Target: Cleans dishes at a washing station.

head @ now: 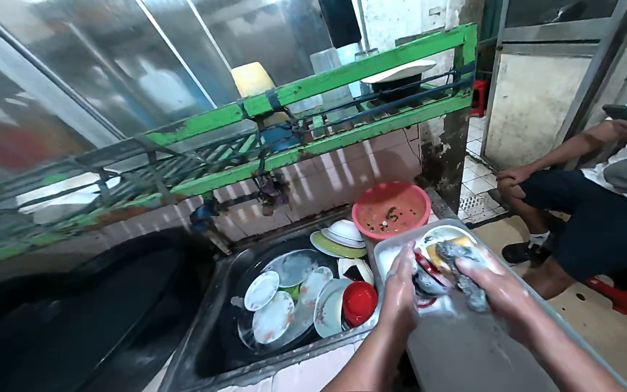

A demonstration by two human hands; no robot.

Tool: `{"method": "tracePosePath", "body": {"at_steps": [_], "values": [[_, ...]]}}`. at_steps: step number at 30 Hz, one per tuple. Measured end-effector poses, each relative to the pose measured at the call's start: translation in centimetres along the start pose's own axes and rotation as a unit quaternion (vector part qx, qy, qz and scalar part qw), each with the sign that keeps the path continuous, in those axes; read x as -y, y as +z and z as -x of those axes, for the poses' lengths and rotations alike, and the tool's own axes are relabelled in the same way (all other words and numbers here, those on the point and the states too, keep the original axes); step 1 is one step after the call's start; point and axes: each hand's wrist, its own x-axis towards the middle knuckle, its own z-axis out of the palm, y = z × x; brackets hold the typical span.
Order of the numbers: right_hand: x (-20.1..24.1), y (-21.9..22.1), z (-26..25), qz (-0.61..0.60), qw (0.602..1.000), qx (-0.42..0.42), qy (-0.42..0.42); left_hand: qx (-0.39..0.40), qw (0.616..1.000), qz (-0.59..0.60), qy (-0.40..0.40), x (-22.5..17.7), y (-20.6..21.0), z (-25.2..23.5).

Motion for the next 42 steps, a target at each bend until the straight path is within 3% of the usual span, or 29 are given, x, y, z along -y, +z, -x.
{"method": "tracePosePath", "body": {"at_steps": [2, 4, 5, 6, 8, 9, 10, 11, 12, 13, 14, 16, 17, 18, 19, 20, 22, 24, 26, 28, 29, 31, 32, 33, 35, 38, 39, 40, 42], "values": [[0.3, -0.3, 0.2, 0.010, 0.997, -0.018, 0.072, 0.048, 0.972, -0.150, 0.176, 0.7, -0.4, -0.1], [0.3, 0.4, 0.2, 0.031, 0.992, -0.034, 0.116, 0.060, 0.873, -0.275, 0.397, 2.8, 0.6, -0.3], [0.3, 0.9, 0.2, 0.037, 0.993, -0.035, 0.109, 0.034, 0.826, -0.315, 0.467, 3.7, 1.1, -0.6], [0.1, 1.5, 0.6, 0.045, 0.995, -0.033, 0.078, 0.013, 0.823, -0.322, 0.468, 4.1, 1.5, -0.5], [-2.1, 2.4, 1.8, 0.165, 0.979, -0.038, -0.112, 0.039, 0.935, -0.260, 0.240, 2.4, 1.7, 0.3], [-3.4, 2.7, 2.3, 0.268, 0.929, -0.056, -0.250, 0.068, 0.973, -0.205, 0.078, 0.6, 1.7, 0.2], [-4.3, 2.8, 2.4, 0.354, 0.852, -0.082, -0.377, 0.103, 0.980, -0.164, -0.034, -0.7, 1.4, -0.5], [-4.6, 2.7, 2.4, 0.404, 0.794, -0.087, -0.445, 0.148, 0.974, -0.136, -0.103, -1.5, 1.1, -1.1], [-4.8, 2.4, 2.2, 0.423, 0.769, -0.079, -0.473, 0.180, 0.967, -0.115, -0.136, -1.8, 0.9, -1.5], [-4.9, 2.1, 2.0, 0.410, 0.780, -0.071, -0.468, 0.180, 0.968, -0.099, -0.141, -1.7, 0.9, -1.6], [-4.9, 1.9, 1.7, 0.369, 0.826, -0.065, -0.422, 0.152, 0.976, -0.102, -0.120, -1.1, 1.1, -1.6], [-3.1, 1.5, 1.0, 0.203, 0.959, -0.063, -0.188, 0.097, 0.981, -0.167, 0.023, 0.5, 1.9, -1.5], [-2.1, 1.5, 0.5, 0.143, 0.982, -0.075, -0.101, 0.084, 0.969, -0.200, 0.116, 1.3, 2.3, -1.4], [-2.0, 1.6, 0.5, 0.147, 0.980, -0.085, -0.100, 0.072, 0.960, -0.208, 0.174, 1.8, 2.5, -1.3], [-2.8, 1.8, 0.7, 0.204, 0.958, -0.089, -0.181, 0.074, 0.960, -0.201, 0.178, 1.8, 2.4, -1.1], [-3.8, 1.7, 1.0, 0.285, 0.910, -0.078, -0.290, 0.090, 0.969, -0.183, 0.137, 1.3, 2.2, -1.0], [-4.7, 0.8, 1.5, 0.410, 0.790, -0.013, -0.456, 0.166, 0.975, -0.144, -0.010, -0.5, 1.1, -1.4], [-3.6, -0.1, 1.5, 0.481, 0.701, 0.060, -0.523, 0.246, 0.957, -0.121, -0.098, -1.2, -0.1, -2.1], [-2.6, -0.8, 0.6, 0.486, 0.674, 0.063, -0.553, 0.262, 0.953, -0.069, -0.134, -1.2, -0.1, -2.2], [-3.0, -1.0, -0.7, 0.445, 0.727, -0.005, -0.523, 0.205, 0.973, -0.034, -0.099, -1.5, 1.1, -1.6], [-3.5, -0.5, -1.1, 0.399, 0.790, -0.051, -0.463, 0.170, 0.983, -0.051, -0.042, -1.5, 1.7, -1.5], [-3.3, 1.7, -0.7, 0.201, 0.939, -0.115, -0.254, 0.120, 0.983, -0.109, 0.082, -0.8, 2.4, -1.9], [-2.8, 2.6, -0.2, 0.100, 0.974, -0.126, -0.162, 0.113, 0.978, -0.130, 0.117, -0.5, 2.3, -2.2], [-2.8, 3.3, 0.3, 0.061, 0.983, -0.116, -0.127, 0.120, 0.973, -0.148, 0.127, -0.4, 2.0, -2.6], [-3.6, 3.7, 1.1, 0.178, 0.965, -0.059, -0.182, 0.161, 0.969, -0.174, 0.068, -0.9, 1.2, -3.3], [-5.3, 1.9, 1.4, 0.483, 0.787, 0.015, -0.382, 0.240, 0.939, -0.221, -0.111, -2.4, 0.6, -3.8], [-5.4, 1.1, 1.1, 0.506, 0.761, 0.047, -0.402, 0.245, 0.926, -0.238, -0.161, -2.9, 0.7, -3.8], [-5.0, 0.4, 0.8, 0.487, 0.777, 0.076, -0.392, 0.243, 0.924, -0.226, -0.191, -3.1, 0.5, -3.9], [-2.8, -0.3, 0.9, 0.329, 0.902, 0.114, -0.255, 0.221, 0.945, -0.112, -0.212, -2.7, -0.1, -4.1]]}}
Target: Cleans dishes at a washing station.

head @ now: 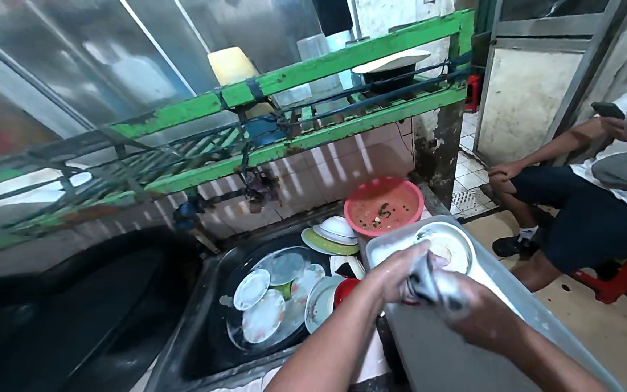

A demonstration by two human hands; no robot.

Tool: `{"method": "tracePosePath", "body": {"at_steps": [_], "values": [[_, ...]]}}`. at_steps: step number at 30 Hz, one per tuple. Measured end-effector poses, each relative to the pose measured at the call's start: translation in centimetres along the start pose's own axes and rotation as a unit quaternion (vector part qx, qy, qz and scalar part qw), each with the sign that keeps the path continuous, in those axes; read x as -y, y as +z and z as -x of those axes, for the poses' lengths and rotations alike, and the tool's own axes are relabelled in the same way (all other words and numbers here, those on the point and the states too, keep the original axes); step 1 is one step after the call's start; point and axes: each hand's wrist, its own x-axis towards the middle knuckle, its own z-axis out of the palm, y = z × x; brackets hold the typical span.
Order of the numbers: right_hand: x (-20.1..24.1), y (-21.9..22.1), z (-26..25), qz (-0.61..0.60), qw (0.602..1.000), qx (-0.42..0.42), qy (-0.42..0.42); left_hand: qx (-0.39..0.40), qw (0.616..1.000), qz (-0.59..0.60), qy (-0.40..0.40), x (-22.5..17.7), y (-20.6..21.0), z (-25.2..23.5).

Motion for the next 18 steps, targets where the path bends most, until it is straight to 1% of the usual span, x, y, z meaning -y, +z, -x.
{"method": "tracePosePath", "body": {"at_steps": [1, 2, 3, 4, 5, 7, 8, 10, 11, 12, 14, 15, 17, 18], "values": [[0.9, -1.1, -0.4, -0.136, 0.986, -0.003, 0.091, 0.003, 0.997, 0.074, 0.016, 0.2, 0.0, 0.2], [1.5, -1.9, -0.6, -0.247, 0.954, -0.021, 0.168, 0.003, 0.988, 0.147, 0.037, 0.4, 0.2, 0.5], [1.7, -2.5, -0.7, -0.332, 0.916, -0.038, 0.223, -0.002, 0.976, 0.208, 0.065, 0.7, 0.6, 0.6], [1.2, -2.6, -0.6, -0.370, 0.890, -0.056, 0.259, -0.022, 0.961, 0.256, 0.101, 1.1, 1.2, 0.6], [0.3, -2.8, -0.5, -0.373, 0.881, -0.061, 0.285, -0.058, 0.945, 0.294, 0.132, 1.4, 1.7, 0.6], [-1.6, -3.1, -0.1, -0.331, 0.882, -0.076, 0.327, -0.139, 0.918, 0.333, 0.162, 1.8, 2.1, 0.5], [-2.3, -3.1, 0.2, -0.320, 0.881, -0.106, 0.330, -0.176, 0.914, 0.329, 0.161, 2.1, 2.2, 0.4], [-1.9, -3.0, 0.6, -0.305, 0.888, -0.173, 0.298, -0.242, 0.912, 0.295, 0.150, 2.5, 2.6, 0.4], [-1.0, -3.1, 0.7, -0.279, 0.901, -0.178, 0.279, -0.261, 0.914, 0.271, 0.151, 2.8, 2.9, 0.4], [0.1, -3.1, 0.7, -0.239, 0.921, -0.165, 0.259, -0.278, 0.916, 0.245, 0.152, 3.0, 3.4, 0.5], [1.9, -3.1, 0.2, -0.139, 0.954, -0.111, 0.240, -0.297, 0.924, 0.185, 0.152, 3.3, 4.7, 0.7], [2.1, -2.9, -0.2, -0.113, 0.958, -0.105, 0.242, -0.302, 0.928, 0.158, 0.152, 3.5, 5.2, 0.8], [1.8, -2.1, -0.8, -0.115, 0.954, -0.124, 0.247, -0.309, 0.928, 0.142, 0.153, 3.7, 5.4, 0.7], [1.8, -1.8, -0.7, -0.111, 0.959, -0.120, 0.231, -0.308, 0.927, 0.145, 0.155, 3.6, 5.2, 0.8]]}}
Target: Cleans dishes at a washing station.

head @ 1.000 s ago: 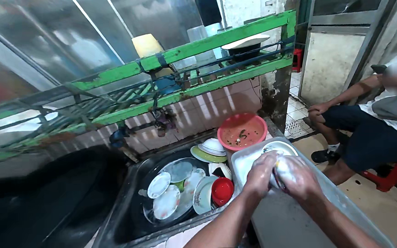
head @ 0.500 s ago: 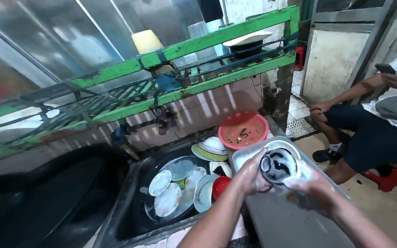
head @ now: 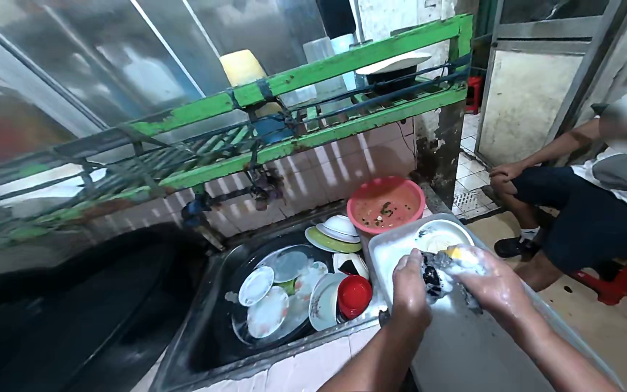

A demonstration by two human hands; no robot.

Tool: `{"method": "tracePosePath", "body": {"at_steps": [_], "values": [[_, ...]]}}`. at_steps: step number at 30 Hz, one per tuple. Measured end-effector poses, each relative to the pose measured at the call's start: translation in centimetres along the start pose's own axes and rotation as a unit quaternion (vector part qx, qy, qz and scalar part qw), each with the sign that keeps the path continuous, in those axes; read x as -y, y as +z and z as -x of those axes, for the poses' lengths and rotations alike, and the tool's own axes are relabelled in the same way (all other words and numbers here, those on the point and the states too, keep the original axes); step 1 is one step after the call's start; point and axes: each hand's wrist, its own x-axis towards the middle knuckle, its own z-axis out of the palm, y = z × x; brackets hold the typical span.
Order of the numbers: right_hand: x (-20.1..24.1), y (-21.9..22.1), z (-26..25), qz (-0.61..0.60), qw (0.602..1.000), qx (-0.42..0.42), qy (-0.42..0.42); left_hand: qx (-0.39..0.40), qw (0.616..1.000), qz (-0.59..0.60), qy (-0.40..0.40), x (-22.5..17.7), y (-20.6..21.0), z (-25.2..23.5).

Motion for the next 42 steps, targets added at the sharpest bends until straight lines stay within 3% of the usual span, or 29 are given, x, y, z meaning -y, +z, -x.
{"method": "tracePosePath", "body": {"at_steps": [3, 8, 10, 12, 14, 17, 20, 22, 24, 26, 28, 30, 31, 32, 34, 35, 36, 37, 39, 40, 41, 42], "values": [[-0.6, 0.3, 1.2, 0.070, 0.990, 0.016, -0.121, -0.001, 0.999, 0.046, -0.005, -1.1, -1.2, -0.6], [0.1, -0.7, 0.1, 0.091, 0.987, -0.016, -0.131, 0.047, 0.996, 0.070, -0.008, -1.5, -2.0, -0.3], [0.1, 0.3, 0.7, 0.117, 0.964, -0.040, -0.237, 0.052, 0.998, 0.042, 0.004, -1.7, -2.3, -0.3], [-0.7, 1.7, 0.9, 0.137, 0.913, -0.061, -0.380, 0.035, 0.999, 0.034, 0.010, -2.1, -3.1, -0.7], [-1.6, 2.4, 0.6, 0.140, 0.890, -0.036, -0.432, 0.028, 0.998, 0.049, 0.024, -2.2, -4.2, -1.1], [-3.3, 1.3, 0.3, 0.226, 0.914, 0.049, -0.334, 0.004, 0.993, -0.021, 0.120, -1.9, -7.9, -2.3], [-6.1, -0.7, 1.1, 0.259, 0.938, 0.097, -0.208, -0.115, 0.935, -0.265, 0.205, -2.2, -15.4, -5.0], [-7.8, -1.7, 1.7, 0.278, 0.940, 0.109, -0.166, -0.164, 0.881, -0.412, 0.167, -2.1, -20.8, -7.4], [-8.7, -2.0, 1.7, 0.307, 0.934, 0.126, -0.135, -0.160, 0.851, -0.493, 0.088, -2.3, -23.7, -9.1], [-8.5, -1.7, 1.3, 0.316, 0.933, 0.124, -0.124, -0.136, 0.849, -0.503, 0.083, -3.3, -21.4, -8.3], [-8.7, -1.1, 0.6, 0.326, 0.929, 0.136, -0.114, -0.061, 0.866, -0.478, 0.132, -3.8, -15.5, -6.4], [-9.4, -0.8, 0.0, 0.353, 0.913, 0.189, -0.072, 0.082, 0.854, -0.480, 0.182, -2.1, -9.6, -4.9], [-9.2, -0.7, 0.1, 0.367, 0.903, 0.221, -0.041, 0.166, 0.842, -0.486, 0.168, -1.0, -7.2, -4.3], [-9.2, -0.7, 0.1, 0.382, 0.892, 0.243, -0.018, 0.233, 0.814, -0.513, 0.141, 0.1, -5.2, -4.0], [-9.4, -0.5, 0.0, 0.384, 0.884, 0.266, 0.011, 0.284, 0.724, -0.621, 0.093, 2.2, -2.8, -4.1], [-9.3, -0.7, -0.1, 0.361, 0.893, 0.269, 0.028, 0.286, 0.697, -0.652, 0.085, 2.8, -2.2, -4.0], [-9.1, -0.9, -0.1, 0.313, 0.911, 0.262, 0.053, 0.285, 0.693, -0.657, 0.086, 3.2, -2.0, -4.0], [-8.8, -1.2, -0.1, 0.243, 0.937, 0.239, 0.080, 0.280, 0.712, -0.640, 0.080, 3.3, -1.9, -4.3], [-7.6, -2.0, 0.5, 0.098, 0.980, 0.131, 0.112, 0.249, 0.823, -0.508, 0.052, 2.5, -1.9, -4.6], [-6.9, -2.2, 1.1, 0.050, 0.992, 0.062, 0.094, 0.234, 0.890, -0.390, 0.022, 2.0, -2.0, -4.2], [-6.2, -2.2, 1.9, 0.023, 0.999, -0.002, 0.049, 0.230, 0.934, -0.273, -0.007, 1.7, -2.0, -3.3], [-5.5, -1.9, 2.6, 0.020, 0.998, -0.053, -0.018, 0.241, 0.953, -0.179, -0.025, 1.4, -1.7, -2.1]]}}
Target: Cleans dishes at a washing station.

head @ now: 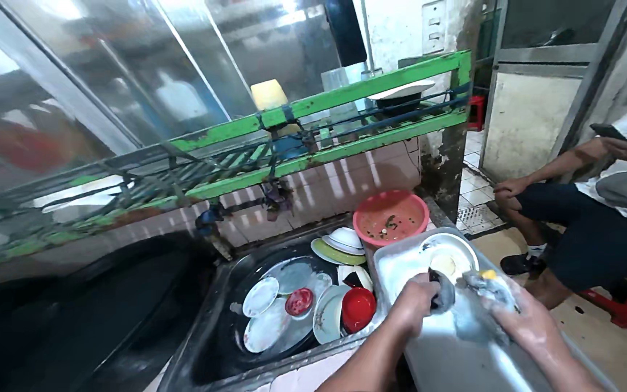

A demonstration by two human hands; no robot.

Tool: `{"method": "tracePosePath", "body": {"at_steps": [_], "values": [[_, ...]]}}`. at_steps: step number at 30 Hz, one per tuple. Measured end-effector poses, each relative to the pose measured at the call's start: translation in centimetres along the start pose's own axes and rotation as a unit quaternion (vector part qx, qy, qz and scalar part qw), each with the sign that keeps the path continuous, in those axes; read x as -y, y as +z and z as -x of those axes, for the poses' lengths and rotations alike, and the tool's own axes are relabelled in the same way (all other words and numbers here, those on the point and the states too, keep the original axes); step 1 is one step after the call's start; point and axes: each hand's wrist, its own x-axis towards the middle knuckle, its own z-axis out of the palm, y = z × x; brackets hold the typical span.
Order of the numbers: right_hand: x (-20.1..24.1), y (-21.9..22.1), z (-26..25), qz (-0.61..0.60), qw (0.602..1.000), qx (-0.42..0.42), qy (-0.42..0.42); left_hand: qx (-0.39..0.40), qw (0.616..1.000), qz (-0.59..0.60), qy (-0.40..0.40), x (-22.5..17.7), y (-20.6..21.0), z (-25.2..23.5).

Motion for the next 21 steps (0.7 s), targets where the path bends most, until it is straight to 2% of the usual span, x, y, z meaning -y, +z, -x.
{"method": "tracePosePath", "body": {"at_steps": [1, 3, 4, 5, 7, 8, 9, 10, 12, 13, 14, 15, 16, 17, 18, 19, 21], "values": [[0.7, 0.5, 0.5, 0.006, 0.997, -0.037, -0.065, 0.019, 0.998, 0.061, 0.020, -0.2, 1.0, 1.2], [1.4, 1.8, 0.5, 0.029, 0.986, -0.056, -0.153, 0.031, 0.991, 0.069, 0.111, 0.0, 3.3, 3.8], [1.8, 1.7, -0.1, 0.018, 0.992, -0.034, -0.121, 0.020, 0.986, 0.027, 0.162, 0.3, 4.1, 4.8], [2.6, 1.0, -1.0, -0.022, 0.999, 0.001, -0.037, 0.015, 0.981, -0.035, 0.189, 0.3, 4.6, 5.7], [3.1, -0.2, -3.7, -0.114, 0.984, 0.064, 0.122, -0.002, 0.954, -0.162, 0.251, 0.4, 5.0, 6.7], [3.0, -0.4, -4.3, -0.130, 0.975, 0.082, 0.159, -0.006, 0.946, -0.181, 0.271, 0.5, 4.9, 6.8], [3.2, -0.1, -4.3, -0.122, 0.976, 0.082, 0.159, -0.010, 0.947, -0.177, 0.269, 0.5, 4.5, 6.6], [3.4, 0.5, -3.6, -0.090, 0.987, 0.067, 0.119, -0.018, 0.951, -0.161, 0.262, 0.6, 3.8, 6.2], [3.3, 2.8, -0.8, -0.009, 0.998, 0.018, -0.060, -0.033, 0.955, -0.129, 0.266, 1.4, 2.2, 5.2], [3.1, 4.0, 0.2, 0.009, 0.986, -0.017, -0.163, -0.042, 0.947, -0.130, 0.291, 1.7, 1.5, 5.1], [3.0, 4.7, 0.4, 0.003, 0.980, -0.026, -0.197, -0.041, 0.939, -0.141, 0.310, 1.8, 1.0, 5.2], [3.0, 4.5, 0.0, -0.036, 0.988, 0.008, -0.148, -0.023, 0.942, -0.133, 0.307, 1.9, 0.7, 5.4], [3.4, 3.8, -1.2, -0.081, 0.994, 0.050, -0.045, -0.003, 0.952, -0.105, 0.286, 1.8, 0.7, 5.6], [3.8, 2.9, -2.6, -0.122, 0.989, 0.074, 0.048, 0.011, 0.967, -0.052, 0.247, 1.5, 0.8, 5.8], [3.9, 2.4, -3.4, -0.156, 0.980, 0.074, 0.100, 0.006, 0.976, 0.012, 0.218, 1.2, 1.1, 6.0], [4.1, 2.5, -3.3, -0.180, 0.977, 0.052, 0.106, -0.015, 0.977, 0.075, 0.200, 0.8, 1.4, 6.0], [4.3, 4.4, -1.2, -0.204, 0.979, -0.026, -0.003, -0.085, 0.965, 0.191, 0.162, -0.3, 1.7, 5.6]]}}
